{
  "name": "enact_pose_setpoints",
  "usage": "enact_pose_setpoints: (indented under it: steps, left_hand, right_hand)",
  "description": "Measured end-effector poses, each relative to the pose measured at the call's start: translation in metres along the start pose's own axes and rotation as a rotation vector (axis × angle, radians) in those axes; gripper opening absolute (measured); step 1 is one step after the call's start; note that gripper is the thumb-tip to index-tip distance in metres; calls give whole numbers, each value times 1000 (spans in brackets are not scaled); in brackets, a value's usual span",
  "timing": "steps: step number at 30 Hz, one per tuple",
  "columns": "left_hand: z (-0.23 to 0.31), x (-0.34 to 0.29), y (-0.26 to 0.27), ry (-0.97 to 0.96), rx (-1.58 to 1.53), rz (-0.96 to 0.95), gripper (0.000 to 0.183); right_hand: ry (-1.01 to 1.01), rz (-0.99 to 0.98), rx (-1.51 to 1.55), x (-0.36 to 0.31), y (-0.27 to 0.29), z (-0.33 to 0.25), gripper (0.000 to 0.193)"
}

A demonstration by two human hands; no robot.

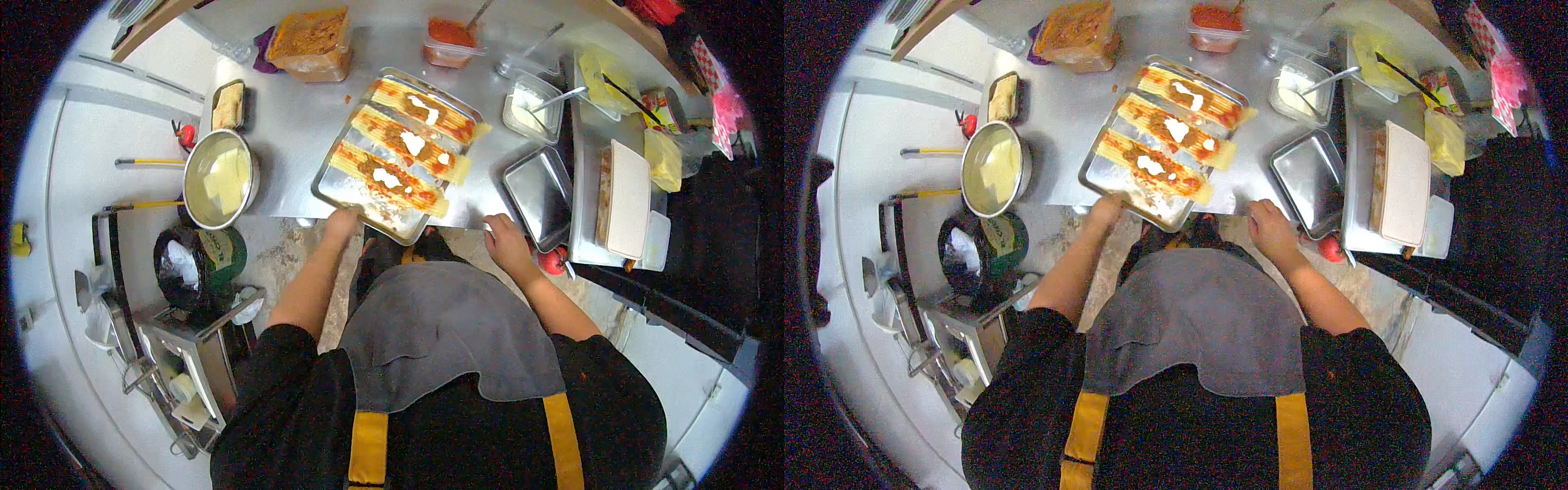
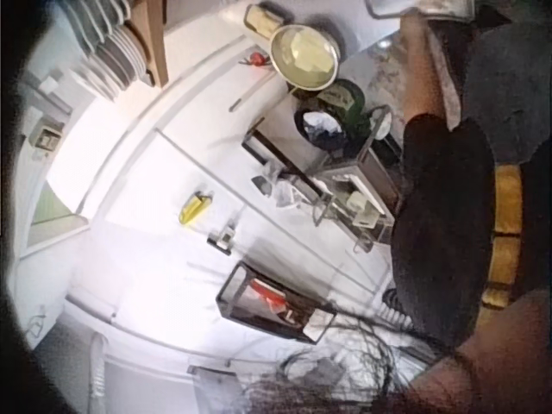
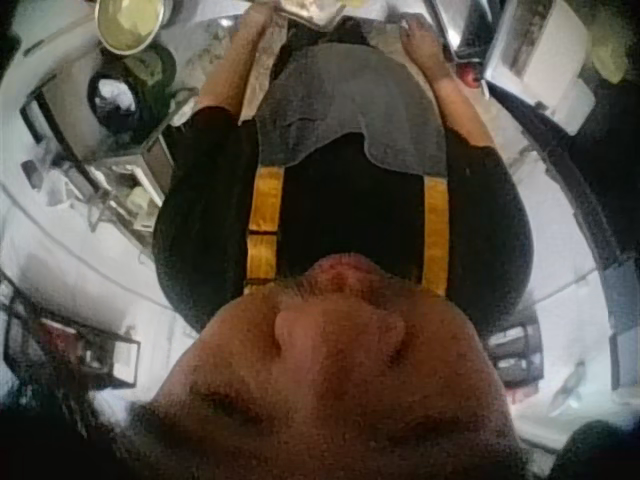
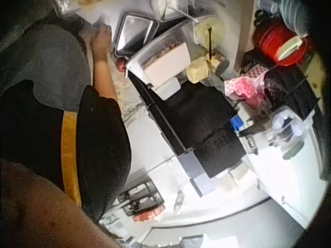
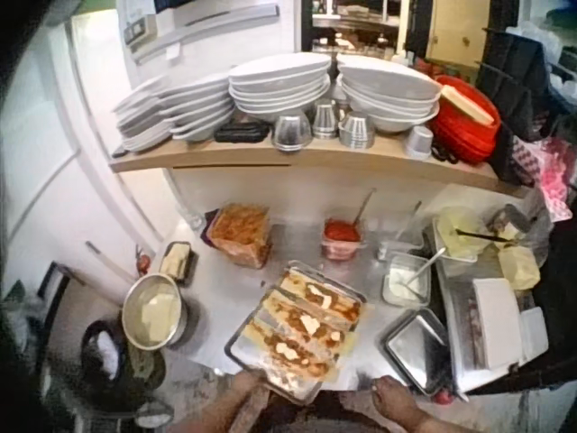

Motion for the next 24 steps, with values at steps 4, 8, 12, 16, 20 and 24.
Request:
enact_pose_setpoints:
  steps: [4,8,12,16,20,24]
  left_hand:
    - [-30,13,30,10,17,-84,49]
    - [-32,50,65,-194,336,-49,36]
    - [-44,46,129,252,-91,324,34]
    - [5,3,156,143,-220,574,28]
    - [90,-31,103,-460,-160,223,35]
    - [124,-45,75,-634,-161,179,26]
  right_hand:
    - [95,-88,-50,12,-15,-32,37]
    - [233,-182,-132,39,-39,-70,46]
    - [342,-137,-129,67,-60,-117,58]
    - [421,-159,-124,94,-87,-147,53]
    - [473,-263,-303,105,-117,-147,31]
    - [439,-339,-247,108,-125,-143,16]
Point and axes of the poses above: each hand's wrist, its own x-axis towards the middle knuckle, its own y-axis out of the back of the hand, z = x × y, the point moved 9 cm from there along x, towards the middle knuckle, and after that the axes turned 3 degrees about -y, right-handed, at the moved point
